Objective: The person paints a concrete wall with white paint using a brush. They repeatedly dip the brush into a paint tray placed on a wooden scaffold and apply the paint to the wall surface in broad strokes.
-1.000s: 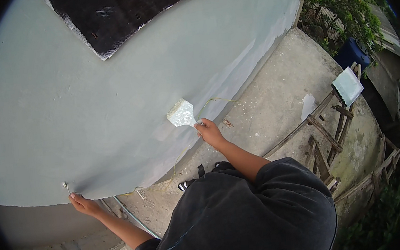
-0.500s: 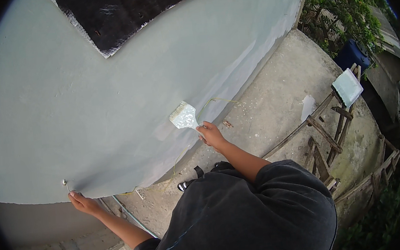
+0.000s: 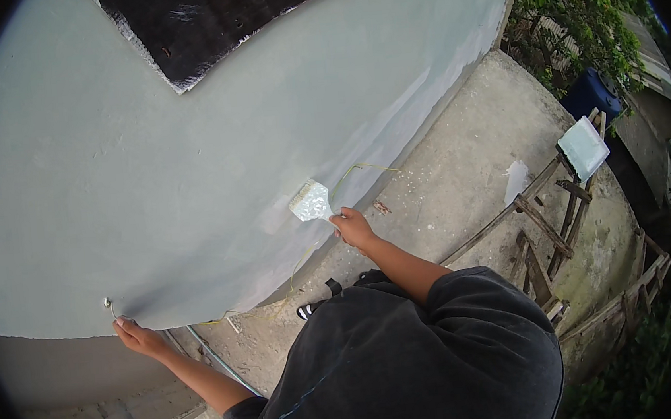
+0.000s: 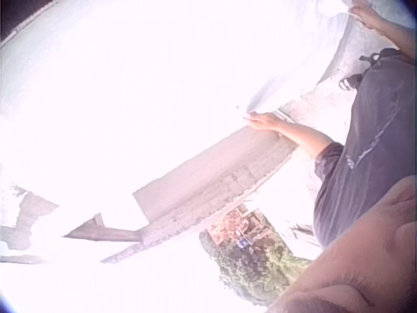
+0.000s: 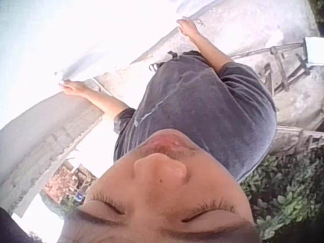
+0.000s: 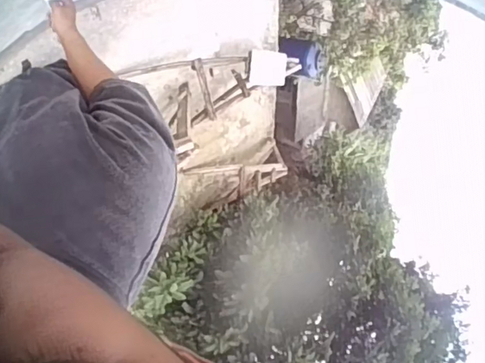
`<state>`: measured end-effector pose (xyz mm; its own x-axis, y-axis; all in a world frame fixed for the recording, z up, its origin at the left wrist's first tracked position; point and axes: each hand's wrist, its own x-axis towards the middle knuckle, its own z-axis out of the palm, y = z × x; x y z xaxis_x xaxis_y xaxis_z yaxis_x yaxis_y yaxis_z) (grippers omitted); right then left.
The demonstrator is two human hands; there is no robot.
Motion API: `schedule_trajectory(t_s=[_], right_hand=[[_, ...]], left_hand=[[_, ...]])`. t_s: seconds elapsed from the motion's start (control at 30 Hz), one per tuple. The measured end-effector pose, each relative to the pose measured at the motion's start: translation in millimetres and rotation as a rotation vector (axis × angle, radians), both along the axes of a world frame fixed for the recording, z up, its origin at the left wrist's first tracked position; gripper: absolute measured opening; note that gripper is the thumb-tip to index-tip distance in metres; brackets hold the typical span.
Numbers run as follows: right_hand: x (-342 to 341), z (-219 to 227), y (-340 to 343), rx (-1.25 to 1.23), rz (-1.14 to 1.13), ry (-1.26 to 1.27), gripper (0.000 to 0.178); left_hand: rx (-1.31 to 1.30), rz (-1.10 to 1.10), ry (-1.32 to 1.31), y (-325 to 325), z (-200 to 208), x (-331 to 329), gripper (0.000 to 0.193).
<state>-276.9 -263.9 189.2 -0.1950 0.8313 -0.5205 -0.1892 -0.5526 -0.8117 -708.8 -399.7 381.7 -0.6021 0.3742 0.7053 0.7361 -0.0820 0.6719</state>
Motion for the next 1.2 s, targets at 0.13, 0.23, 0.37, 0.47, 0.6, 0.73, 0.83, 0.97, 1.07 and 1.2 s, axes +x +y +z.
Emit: schedule_trajectory(t_s=[0.13, 0.23, 0.37, 0.47, 0.6, 0.73, 0.83, 0.97, 1.07, 1.2], right_hand=[[-10.0, 4.2, 10.8, 0.077, -0.02, 0.048, 0.012], [-8.1, 15.3, 5.3, 0.072, -0.05, 0.114, 0.012], [-5.1, -2.2, -0.8, -0.012, -0.054, 0.041, 0.01], [-6.0, 0.2, 6.6, -0.016, 0.009, 0.018, 0.009], [-10.9, 12.6, 10.3, 0.07, -0.066, 0.103, 0.01], [-0.9, -6.2, 4.8, 0.068, -0.127, 0.08, 0.01], [13.0, -19.6, 7.7, 0.018, -0.139, -0.025, 0.009], [17.2, -9.7, 26.4, 0.071, -0.134, -0.031, 0.009], [14.6, -6.9, 40.7, 0.215, -0.157, -0.013, 0.009], [28.7, -2.6, 20.3, 0.078, -0.163, 0.028, 0.01]], left_hand=[[-0.008, 0.004, -0.008, -0.7, 0.5, 1.6, 0.034], [-0.014, 0.007, -0.009, -2.6, 1.2, 1.5, 0.033], [-0.001, 0.008, -0.013, 0.1, 0.8, 1.7, 0.033], [0.01, 0.002, -0.019, -0.4, 0.6, 1.1, 0.032], [0.003, 0.004, -0.005, -1.3, 2.2, 3.5, 0.032], [0.0, -0.002, -0.017, 0.1, 3.6, 6.1, 0.032], [0.0, -0.006, -0.017, 0.0, 4.4, 5.4, 0.033], [-0.003, 0.011, 0.002, -0.1, 1.9, 2.8, 0.033], [0.011, 0.0, -0.016, 0.7, 2.3, 3.1, 0.033], [0.006, 0.003, -0.007, -0.4, 2.2, 2.9, 0.034]])
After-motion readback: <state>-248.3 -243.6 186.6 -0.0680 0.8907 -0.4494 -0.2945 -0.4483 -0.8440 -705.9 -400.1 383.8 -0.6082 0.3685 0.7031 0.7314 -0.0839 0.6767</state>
